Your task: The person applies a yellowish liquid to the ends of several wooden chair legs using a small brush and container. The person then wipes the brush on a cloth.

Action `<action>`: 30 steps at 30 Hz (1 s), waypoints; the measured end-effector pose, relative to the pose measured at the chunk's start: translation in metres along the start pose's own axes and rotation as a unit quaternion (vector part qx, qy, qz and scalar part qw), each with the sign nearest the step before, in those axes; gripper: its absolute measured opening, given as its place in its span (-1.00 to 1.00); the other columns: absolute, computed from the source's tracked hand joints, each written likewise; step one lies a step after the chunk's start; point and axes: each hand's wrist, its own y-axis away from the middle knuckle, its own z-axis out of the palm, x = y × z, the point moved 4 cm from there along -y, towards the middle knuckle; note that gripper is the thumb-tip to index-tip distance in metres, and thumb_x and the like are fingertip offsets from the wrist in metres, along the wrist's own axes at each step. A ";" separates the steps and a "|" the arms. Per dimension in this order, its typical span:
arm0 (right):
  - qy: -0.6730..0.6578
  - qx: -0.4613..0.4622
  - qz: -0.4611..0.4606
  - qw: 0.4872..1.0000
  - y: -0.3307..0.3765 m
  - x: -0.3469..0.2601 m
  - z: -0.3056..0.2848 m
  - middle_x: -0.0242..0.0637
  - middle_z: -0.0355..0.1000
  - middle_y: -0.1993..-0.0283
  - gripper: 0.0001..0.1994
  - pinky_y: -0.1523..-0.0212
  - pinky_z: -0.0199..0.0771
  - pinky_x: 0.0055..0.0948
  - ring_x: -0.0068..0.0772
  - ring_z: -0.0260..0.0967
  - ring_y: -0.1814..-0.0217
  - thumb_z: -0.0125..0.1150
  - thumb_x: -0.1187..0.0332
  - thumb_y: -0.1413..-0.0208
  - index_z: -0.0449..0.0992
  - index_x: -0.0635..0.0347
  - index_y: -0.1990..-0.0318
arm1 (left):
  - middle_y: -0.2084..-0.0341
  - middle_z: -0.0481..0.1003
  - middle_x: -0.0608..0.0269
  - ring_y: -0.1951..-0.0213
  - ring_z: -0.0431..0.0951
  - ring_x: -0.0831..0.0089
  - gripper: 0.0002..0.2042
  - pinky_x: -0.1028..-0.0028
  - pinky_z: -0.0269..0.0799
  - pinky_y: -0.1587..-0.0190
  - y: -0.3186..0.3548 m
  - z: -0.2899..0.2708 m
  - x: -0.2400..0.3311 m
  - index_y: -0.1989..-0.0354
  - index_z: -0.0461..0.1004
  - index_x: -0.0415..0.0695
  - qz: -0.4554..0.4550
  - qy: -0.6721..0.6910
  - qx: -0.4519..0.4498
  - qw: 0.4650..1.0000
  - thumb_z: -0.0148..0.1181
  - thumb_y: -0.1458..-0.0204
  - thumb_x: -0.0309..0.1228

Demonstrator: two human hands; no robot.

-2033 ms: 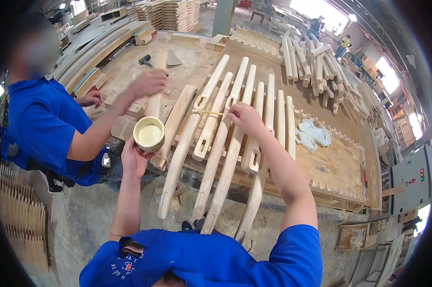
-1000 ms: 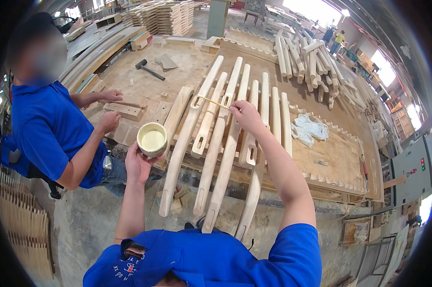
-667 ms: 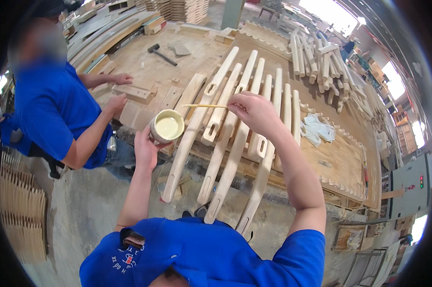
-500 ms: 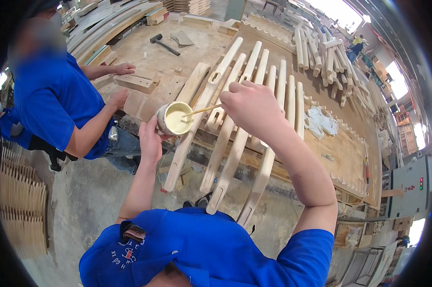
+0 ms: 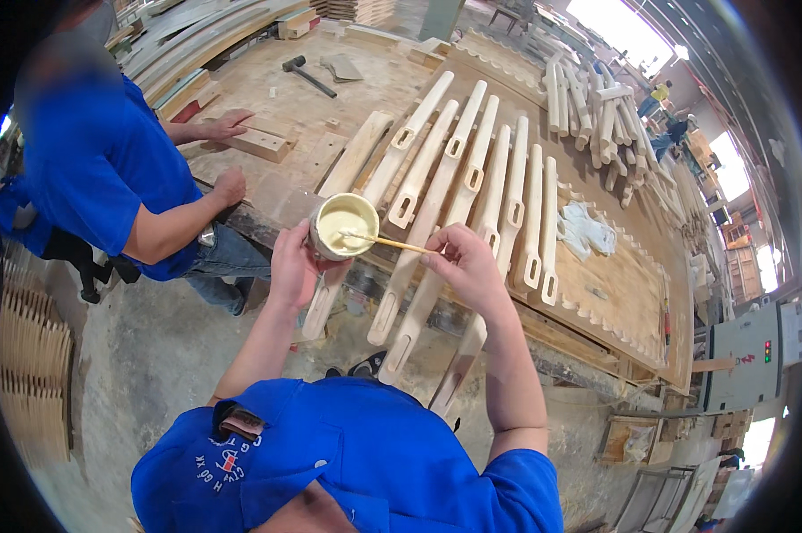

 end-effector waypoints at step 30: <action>0.354 0.193 -0.103 0.909 -0.006 0.041 -0.022 -0.45 0.35 0.43 -0.94 0.27 0.20 -0.34 -0.40 0.33 0.32 0.20 0.30 -0.01 0.53 0.01 0.40 | 0.06 0.37 -0.03 0.10 0.51 0.14 -0.74 0.11 0.62 0.31 0.002 -0.039 0.007 0.08 0.18 -0.26 -0.015 -0.019 0.008 1.000 -0.26 -0.23 -0.31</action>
